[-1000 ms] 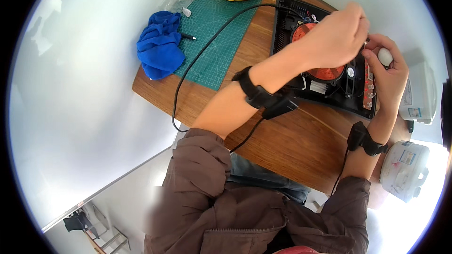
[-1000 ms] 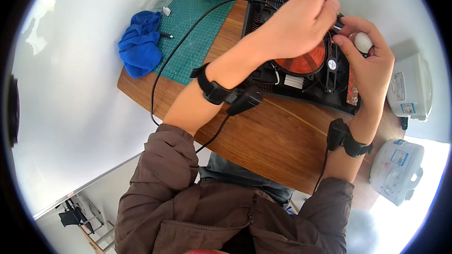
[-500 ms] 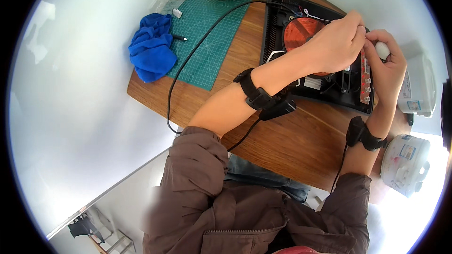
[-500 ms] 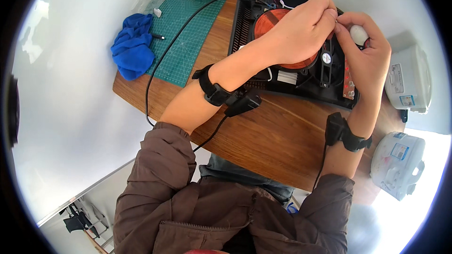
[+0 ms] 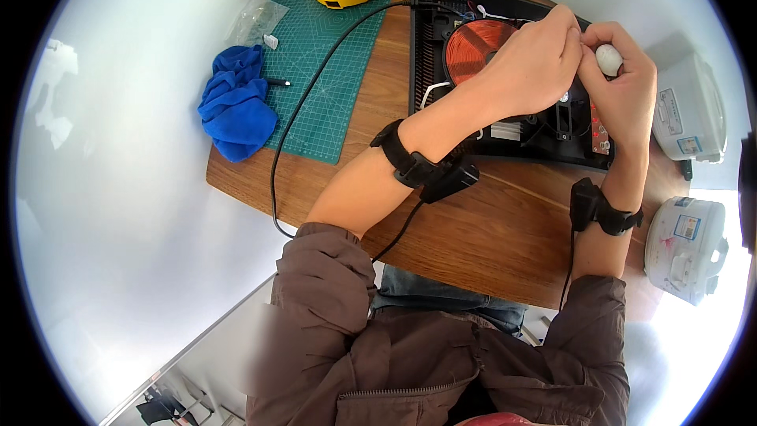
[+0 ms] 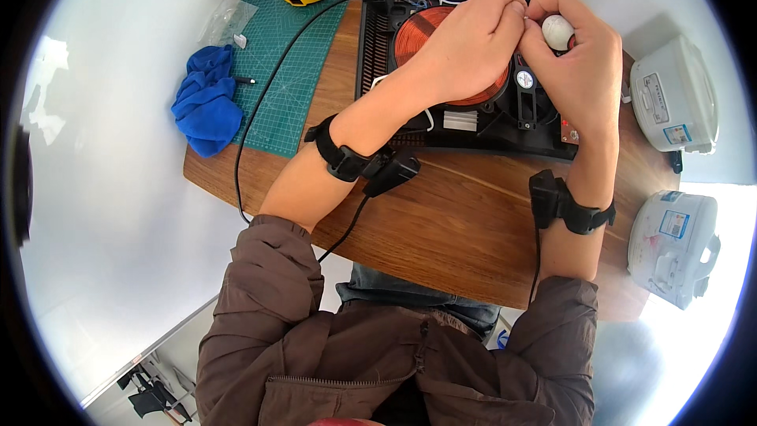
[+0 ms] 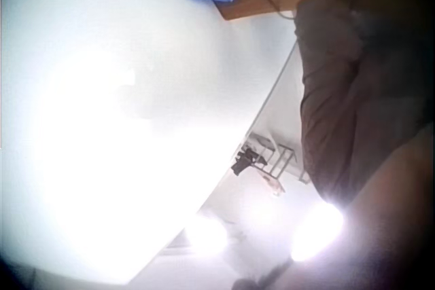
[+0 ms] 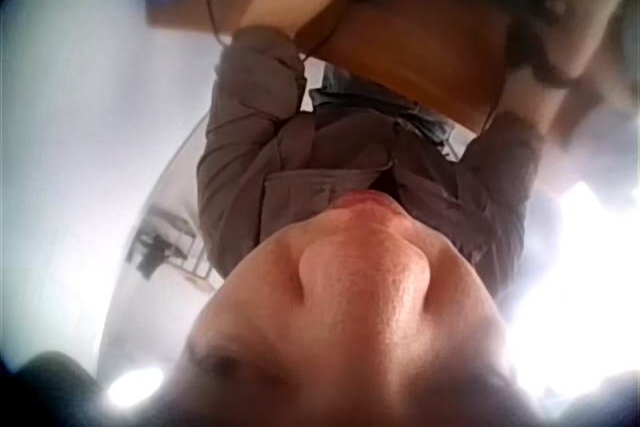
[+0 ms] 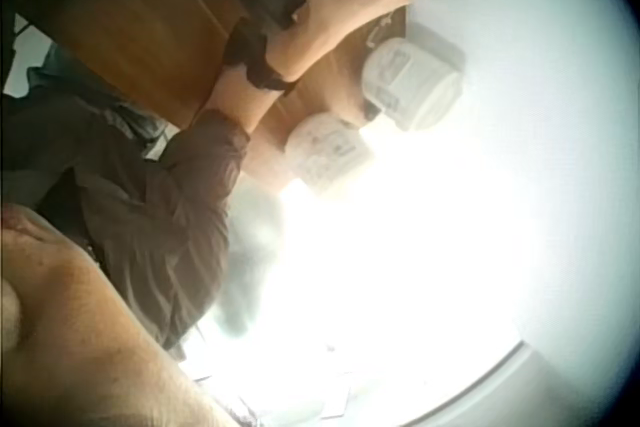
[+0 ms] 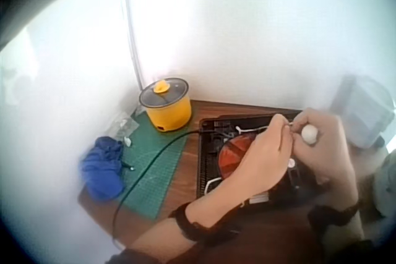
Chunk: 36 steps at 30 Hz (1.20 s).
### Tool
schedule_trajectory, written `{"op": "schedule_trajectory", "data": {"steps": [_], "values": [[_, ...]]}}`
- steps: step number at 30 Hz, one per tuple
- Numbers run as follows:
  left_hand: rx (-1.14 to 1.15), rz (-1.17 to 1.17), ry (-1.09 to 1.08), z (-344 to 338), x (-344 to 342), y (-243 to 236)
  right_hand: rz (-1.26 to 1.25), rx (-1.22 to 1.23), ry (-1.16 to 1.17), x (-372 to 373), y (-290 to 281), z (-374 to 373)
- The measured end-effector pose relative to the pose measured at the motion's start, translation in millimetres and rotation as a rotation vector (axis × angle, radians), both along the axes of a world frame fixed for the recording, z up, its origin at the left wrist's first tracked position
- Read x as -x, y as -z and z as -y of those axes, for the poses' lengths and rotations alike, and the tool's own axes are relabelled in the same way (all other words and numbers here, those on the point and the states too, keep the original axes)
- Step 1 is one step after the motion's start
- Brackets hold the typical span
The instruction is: The person uses a screwdriver to remove screws from a black electronic device with a copper coil. They detach the coil assembly, set it aside, and continue unscrewing components from the internal circuit board.
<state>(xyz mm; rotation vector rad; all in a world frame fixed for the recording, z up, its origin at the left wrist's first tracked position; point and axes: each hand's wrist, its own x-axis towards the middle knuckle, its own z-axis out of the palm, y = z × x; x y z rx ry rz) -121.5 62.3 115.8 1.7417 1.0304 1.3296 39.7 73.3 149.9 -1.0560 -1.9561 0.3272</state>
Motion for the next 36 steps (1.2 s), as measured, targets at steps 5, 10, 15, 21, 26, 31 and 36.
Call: {"op": "schedule_trajectory", "data": {"steps": [5, 10, 15, 21, 26, 31, 36], "values": [[-0.011, 0.035, 0.007, 2.3, 0.9, 1.5, -0.014, 0.008, -0.007, 2.3, -1.2, 2.1], [-0.044, 0.019, 0.001, 0.4, -3.8, 3.4, -0.083, 0.002, -0.029, -1.6, 1.9, 0.6], [-0.139, 0.035, 0.038, -5.0, 2.3, 4.5, 0.035, -0.135, 0.063, -1.8, -10.2, 4.7], [0.062, 0.084, 0.065, -9.7, 13.7, -7.7, -0.238, 0.101, 0.184, -49.6, -45.5, 14.4], [0.055, -0.048, 0.055, -7.3, 15.6, -10.7, 0.331, 0.085, 0.223, -123.3, -32.2, 4.7], [0.055, -0.081, 0.083, -8.2, 8.5, -4.6, 0.65, 0.312, 0.252, -182.2, 24.2, 1.3], [0.095, -0.109, 0.075, -7.8, 7.7, -4.1, 0.723, 0.46, 0.267, -222.6, 72.2, -0.6]]}}
